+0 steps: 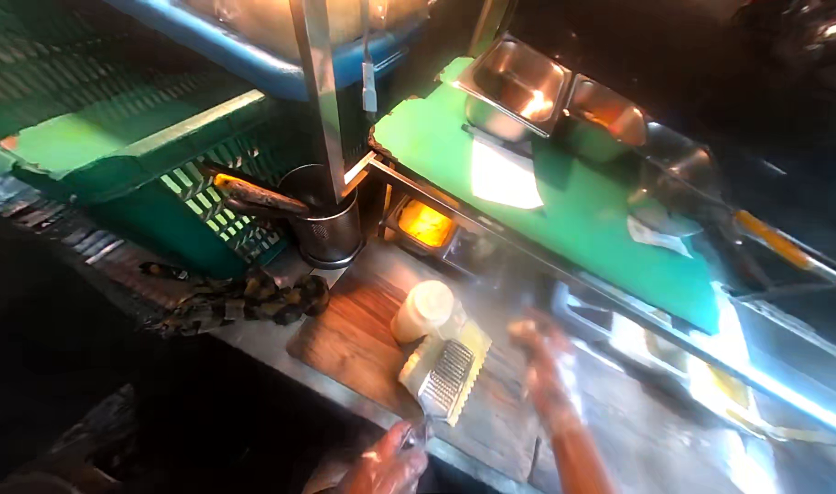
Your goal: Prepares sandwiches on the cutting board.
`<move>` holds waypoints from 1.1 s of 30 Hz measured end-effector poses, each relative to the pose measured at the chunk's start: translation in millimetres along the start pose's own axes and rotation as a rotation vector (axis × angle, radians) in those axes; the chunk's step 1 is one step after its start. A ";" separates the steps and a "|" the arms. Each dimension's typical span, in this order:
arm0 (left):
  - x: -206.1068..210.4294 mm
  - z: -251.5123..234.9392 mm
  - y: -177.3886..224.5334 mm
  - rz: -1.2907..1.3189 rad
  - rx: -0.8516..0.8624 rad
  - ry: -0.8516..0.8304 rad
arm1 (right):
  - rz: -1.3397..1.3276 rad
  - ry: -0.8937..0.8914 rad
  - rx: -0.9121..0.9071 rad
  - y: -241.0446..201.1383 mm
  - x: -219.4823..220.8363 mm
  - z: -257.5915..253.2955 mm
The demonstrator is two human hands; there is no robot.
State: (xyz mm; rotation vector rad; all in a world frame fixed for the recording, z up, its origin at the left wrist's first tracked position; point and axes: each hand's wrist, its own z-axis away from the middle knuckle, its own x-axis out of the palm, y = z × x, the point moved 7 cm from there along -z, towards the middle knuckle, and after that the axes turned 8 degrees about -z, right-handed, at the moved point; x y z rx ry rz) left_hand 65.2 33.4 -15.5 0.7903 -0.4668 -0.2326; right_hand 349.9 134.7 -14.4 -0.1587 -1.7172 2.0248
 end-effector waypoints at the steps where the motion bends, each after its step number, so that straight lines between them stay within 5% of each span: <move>1: 5.6 -6.8 -2.2 -0.035 -0.022 0.030 | -0.016 -0.014 -0.003 3.3 4.0 30.0; 4: 25.2 -26.0 -6.6 -0.196 -0.094 0.067 | 0.347 -0.060 -0.160 12.9 18.7 93.3; 9: 50.1 -32.3 -6.5 -0.054 -0.241 0.056 | 0.712 -0.113 -0.579 25.8 28.3 104.0; 14: 36.4 -37.9 -12.9 -0.372 -0.175 0.165 | 0.725 -0.343 -0.455 47.9 42.7 100.3; 17: 36.7 -29.4 3.9 -0.779 -0.124 0.204 | 0.828 -0.347 -0.561 42.6 57.4 112.8; 22: 58.8 -20.1 3.7 -1.165 -0.144 0.063 | 0.854 -0.278 -0.393 46.9 47.1 109.7; 33: 58.4 -4.9 3.1 -1.128 -0.111 0.071 | 0.687 -0.221 -0.351 50.6 55.8 131.3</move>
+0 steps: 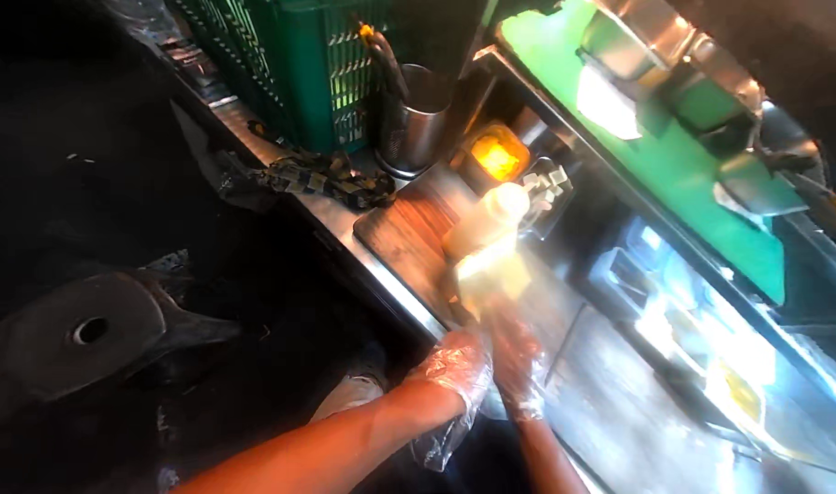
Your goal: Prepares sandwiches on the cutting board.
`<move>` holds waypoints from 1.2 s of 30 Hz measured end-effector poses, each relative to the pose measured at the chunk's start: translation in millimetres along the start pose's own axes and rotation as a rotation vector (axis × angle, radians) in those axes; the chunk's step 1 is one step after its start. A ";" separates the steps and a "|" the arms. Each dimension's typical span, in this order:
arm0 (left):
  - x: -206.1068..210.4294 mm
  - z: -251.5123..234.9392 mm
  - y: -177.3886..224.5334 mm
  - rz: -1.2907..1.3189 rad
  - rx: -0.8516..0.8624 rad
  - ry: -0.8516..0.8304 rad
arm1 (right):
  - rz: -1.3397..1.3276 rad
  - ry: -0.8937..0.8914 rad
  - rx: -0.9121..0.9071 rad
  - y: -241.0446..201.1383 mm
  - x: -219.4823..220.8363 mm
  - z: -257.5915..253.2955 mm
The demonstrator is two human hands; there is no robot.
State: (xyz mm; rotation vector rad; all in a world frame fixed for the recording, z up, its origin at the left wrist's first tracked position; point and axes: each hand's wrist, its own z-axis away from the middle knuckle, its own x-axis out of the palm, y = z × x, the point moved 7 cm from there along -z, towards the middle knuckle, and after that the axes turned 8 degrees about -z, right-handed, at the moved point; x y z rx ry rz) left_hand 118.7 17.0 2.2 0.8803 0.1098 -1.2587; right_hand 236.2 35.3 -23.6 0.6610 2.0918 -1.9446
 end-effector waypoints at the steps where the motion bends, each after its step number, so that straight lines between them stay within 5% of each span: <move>1: 0.5 -0.4 0.0 -0.013 0.006 -0.015 | 0.041 -0.027 0.010 3.0 1.7 -4.0; 15: -10.4 0.8 -6.9 0.046 0.024 -0.018 | -0.143 0.046 0.050 -4.9 9.5 1.2; 36: -9.1 0.8 -4.0 0.119 0.062 -0.057 | 0.060 0.088 0.143 3.1 -1.5 0.1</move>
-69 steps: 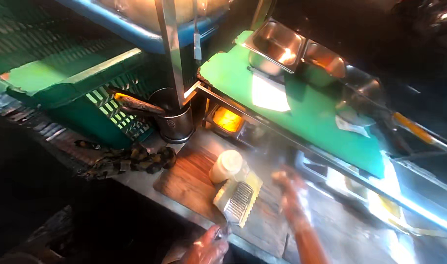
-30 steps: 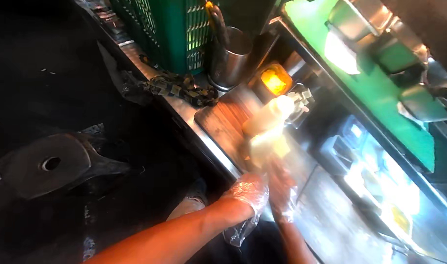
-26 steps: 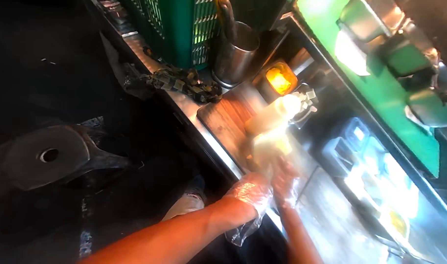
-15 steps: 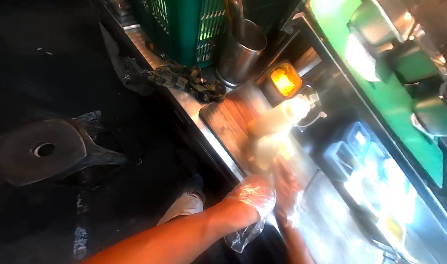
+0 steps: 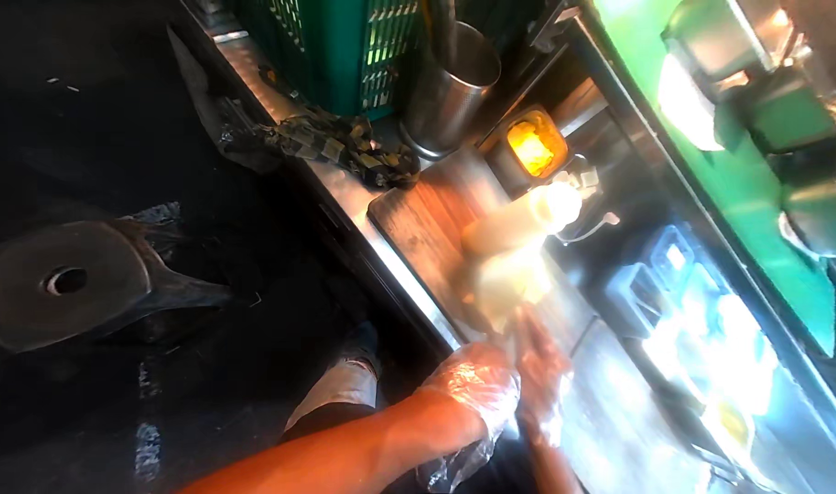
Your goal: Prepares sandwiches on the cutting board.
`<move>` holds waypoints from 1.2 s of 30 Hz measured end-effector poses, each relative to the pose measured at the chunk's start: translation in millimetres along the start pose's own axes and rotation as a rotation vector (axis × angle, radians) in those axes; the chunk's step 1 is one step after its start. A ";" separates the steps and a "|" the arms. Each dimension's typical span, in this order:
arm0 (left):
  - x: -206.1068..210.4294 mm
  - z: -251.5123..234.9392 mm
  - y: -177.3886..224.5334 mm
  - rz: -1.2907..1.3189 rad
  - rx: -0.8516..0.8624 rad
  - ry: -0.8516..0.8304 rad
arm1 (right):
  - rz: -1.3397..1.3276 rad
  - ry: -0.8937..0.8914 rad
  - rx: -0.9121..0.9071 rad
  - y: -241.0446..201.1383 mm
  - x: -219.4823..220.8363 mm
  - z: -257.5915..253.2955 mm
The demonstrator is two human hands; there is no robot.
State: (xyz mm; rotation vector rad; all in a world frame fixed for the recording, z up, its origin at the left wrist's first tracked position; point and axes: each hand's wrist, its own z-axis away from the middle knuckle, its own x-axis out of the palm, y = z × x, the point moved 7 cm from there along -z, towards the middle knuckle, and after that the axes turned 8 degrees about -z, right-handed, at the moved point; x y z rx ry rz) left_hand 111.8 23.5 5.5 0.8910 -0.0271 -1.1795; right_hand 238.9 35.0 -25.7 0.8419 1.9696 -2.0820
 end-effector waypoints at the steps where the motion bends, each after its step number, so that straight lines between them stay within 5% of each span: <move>1: 0.5 -0.3 -1.0 0.015 -0.009 0.007 | -0.062 -0.004 0.005 -3.8 0.1 8.1; 10: 5.5 -6.6 9.8 0.064 -0.007 -0.005 | -0.116 0.005 -0.022 3.5 -12.0 2.9; 14: -2.4 -13.9 18.0 0.068 0.062 0.011 | 0.085 0.032 -0.024 12.1 -14.5 -30.1; 18: -10.5 -17.5 10.3 0.078 0.044 0.032 | -0.053 -0.015 -0.079 2.1 -8.9 -17.3; 22: -16.1 -20.2 13.3 0.090 0.083 0.022 | 0.144 -0.011 -0.065 9.9 -8.6 -45.2; 25: -18.5 -22.8 8.8 0.106 0.088 0.041 | -0.031 -0.016 -0.063 -1.0 -4.9 -26.2; 29: -21.2 -25.6 11.2 0.102 0.081 0.011 | 0.107 -0.026 -0.091 12.5 -4.8 -56.8; 33: -20.0 -28.7 3.3 0.118 0.048 0.025 | 0.001 -0.026 -0.046 2.8 1.2 -33.0; 36: -18.5 -28.0 9.6 0.106 0.049 -0.012 | 0.183 -0.027 -0.018 18.4 -4.6 -56.2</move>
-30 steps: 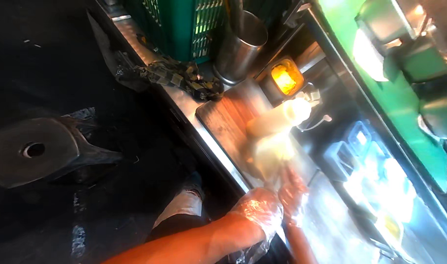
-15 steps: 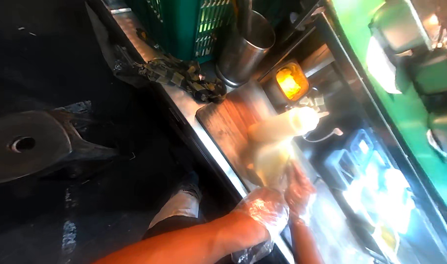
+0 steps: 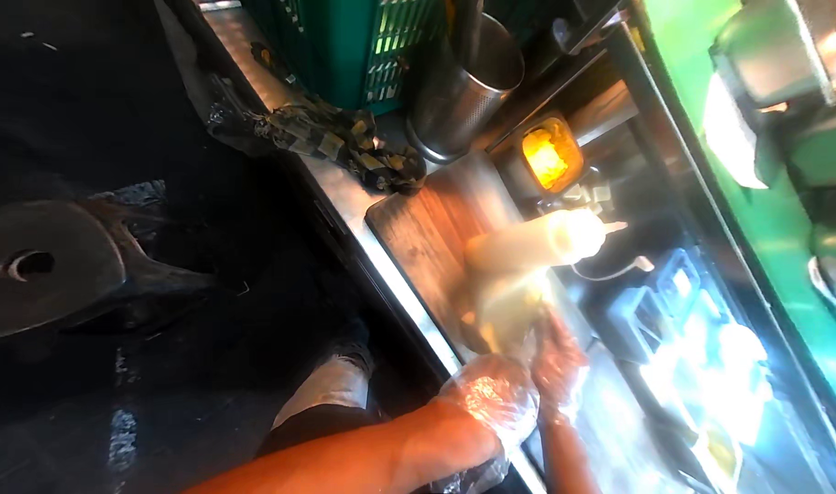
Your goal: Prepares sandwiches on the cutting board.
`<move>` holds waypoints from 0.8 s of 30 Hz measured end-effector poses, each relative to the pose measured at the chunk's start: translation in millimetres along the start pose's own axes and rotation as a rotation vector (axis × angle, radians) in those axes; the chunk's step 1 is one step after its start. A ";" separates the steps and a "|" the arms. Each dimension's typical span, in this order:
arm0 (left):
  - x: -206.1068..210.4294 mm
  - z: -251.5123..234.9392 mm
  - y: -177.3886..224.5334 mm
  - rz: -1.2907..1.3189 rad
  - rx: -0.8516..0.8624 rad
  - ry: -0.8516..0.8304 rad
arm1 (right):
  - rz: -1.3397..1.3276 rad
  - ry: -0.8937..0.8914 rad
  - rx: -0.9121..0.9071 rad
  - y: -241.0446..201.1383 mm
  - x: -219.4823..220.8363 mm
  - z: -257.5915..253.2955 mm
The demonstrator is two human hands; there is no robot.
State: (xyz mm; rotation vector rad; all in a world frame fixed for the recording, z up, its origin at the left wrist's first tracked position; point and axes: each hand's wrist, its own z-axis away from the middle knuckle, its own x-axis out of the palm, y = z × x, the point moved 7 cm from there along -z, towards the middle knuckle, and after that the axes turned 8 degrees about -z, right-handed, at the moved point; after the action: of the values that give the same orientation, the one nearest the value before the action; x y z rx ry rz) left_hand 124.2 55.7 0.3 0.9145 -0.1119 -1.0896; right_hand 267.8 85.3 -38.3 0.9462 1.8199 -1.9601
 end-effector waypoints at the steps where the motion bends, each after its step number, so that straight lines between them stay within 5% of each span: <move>1: -0.5 -0.5 1.0 -0.005 -0.002 -0.009 | -0.001 0.008 0.009 -1.5 -1.2 0.5; 4: 2.4 -5.5 -3.3 0.014 -0.001 0.008 | -0.236 0.028 0.019 -9.7 -1.7 24.8; 7: 4.5 -7.8 5.0 0.006 0.032 -0.007 | -0.005 0.023 0.012 7.6 -6.9 0.1; 12: 1.3 -13.6 1.7 0.061 0.017 -0.007 | -0.189 -0.001 0.043 -0.9 -7.5 16.5; 24: -9.4 -31.2 15.1 0.045 0.056 0.013 | -0.078 0.010 0.002 12.9 -10.7 -31.5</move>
State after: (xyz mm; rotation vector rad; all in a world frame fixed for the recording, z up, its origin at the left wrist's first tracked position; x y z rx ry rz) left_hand 145.8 83.7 -6.2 0.9651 -0.1518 -1.0427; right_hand 291.9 111.5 -40.6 0.9007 1.8874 -2.0062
